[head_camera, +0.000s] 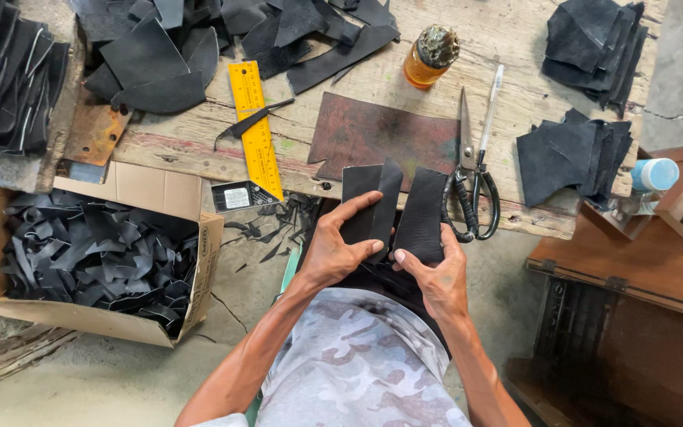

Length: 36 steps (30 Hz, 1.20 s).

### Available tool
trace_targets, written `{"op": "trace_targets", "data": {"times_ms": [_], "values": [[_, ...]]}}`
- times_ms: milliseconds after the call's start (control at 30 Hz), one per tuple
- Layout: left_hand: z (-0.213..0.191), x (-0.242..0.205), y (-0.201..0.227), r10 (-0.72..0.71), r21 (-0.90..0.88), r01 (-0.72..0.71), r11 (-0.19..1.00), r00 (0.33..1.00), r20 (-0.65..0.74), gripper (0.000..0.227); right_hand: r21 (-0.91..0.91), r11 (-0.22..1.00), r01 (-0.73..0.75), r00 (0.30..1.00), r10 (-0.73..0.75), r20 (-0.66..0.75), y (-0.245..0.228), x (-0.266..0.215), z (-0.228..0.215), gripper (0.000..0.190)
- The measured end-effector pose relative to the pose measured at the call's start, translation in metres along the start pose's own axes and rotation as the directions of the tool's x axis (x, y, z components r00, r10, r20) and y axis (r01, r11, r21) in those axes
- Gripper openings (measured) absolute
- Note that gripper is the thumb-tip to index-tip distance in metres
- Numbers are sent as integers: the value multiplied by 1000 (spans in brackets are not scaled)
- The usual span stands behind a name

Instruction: The person sorts black leather pieces on a workbench, uses a ruler and pen to mark cutting lines on them, and cuts along the marks with shears.

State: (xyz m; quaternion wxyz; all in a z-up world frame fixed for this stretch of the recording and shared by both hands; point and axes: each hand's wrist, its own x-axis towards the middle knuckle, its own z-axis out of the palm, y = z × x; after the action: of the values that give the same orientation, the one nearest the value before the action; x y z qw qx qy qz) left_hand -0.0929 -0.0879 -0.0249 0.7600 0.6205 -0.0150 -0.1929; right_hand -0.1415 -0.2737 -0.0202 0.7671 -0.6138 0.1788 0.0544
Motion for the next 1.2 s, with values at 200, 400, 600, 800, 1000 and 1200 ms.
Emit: {"op": "trace_targets", "data": {"times_ms": [200,400,600,800,1000,1200], "values": [[-3,2,-3,147,216,-144,966,989,2,75,-46,999,22,999,-23,-24,1,1,2,57],[-3,1,-1,168,202,-171,964,985,31,77,-91,996,23,1000,-24,-15,0,1,1,50],[-2,2,2,162,217,-166,962,986,35,77,-99,994,48,999,-47,13,-1,1,1,49],[-3,5,3,190,216,-194,957,981,38,82,-77,997,28,1000,-27,8,-3,2,1,49],[-5,6,3,154,181,-157,971,988,32,84,-88,996,27,1000,-26,2,-5,3,0,52],[-4,6,4,145,172,-146,974,989,14,83,-106,993,56,998,-57,-1,-8,3,1,53]]}}
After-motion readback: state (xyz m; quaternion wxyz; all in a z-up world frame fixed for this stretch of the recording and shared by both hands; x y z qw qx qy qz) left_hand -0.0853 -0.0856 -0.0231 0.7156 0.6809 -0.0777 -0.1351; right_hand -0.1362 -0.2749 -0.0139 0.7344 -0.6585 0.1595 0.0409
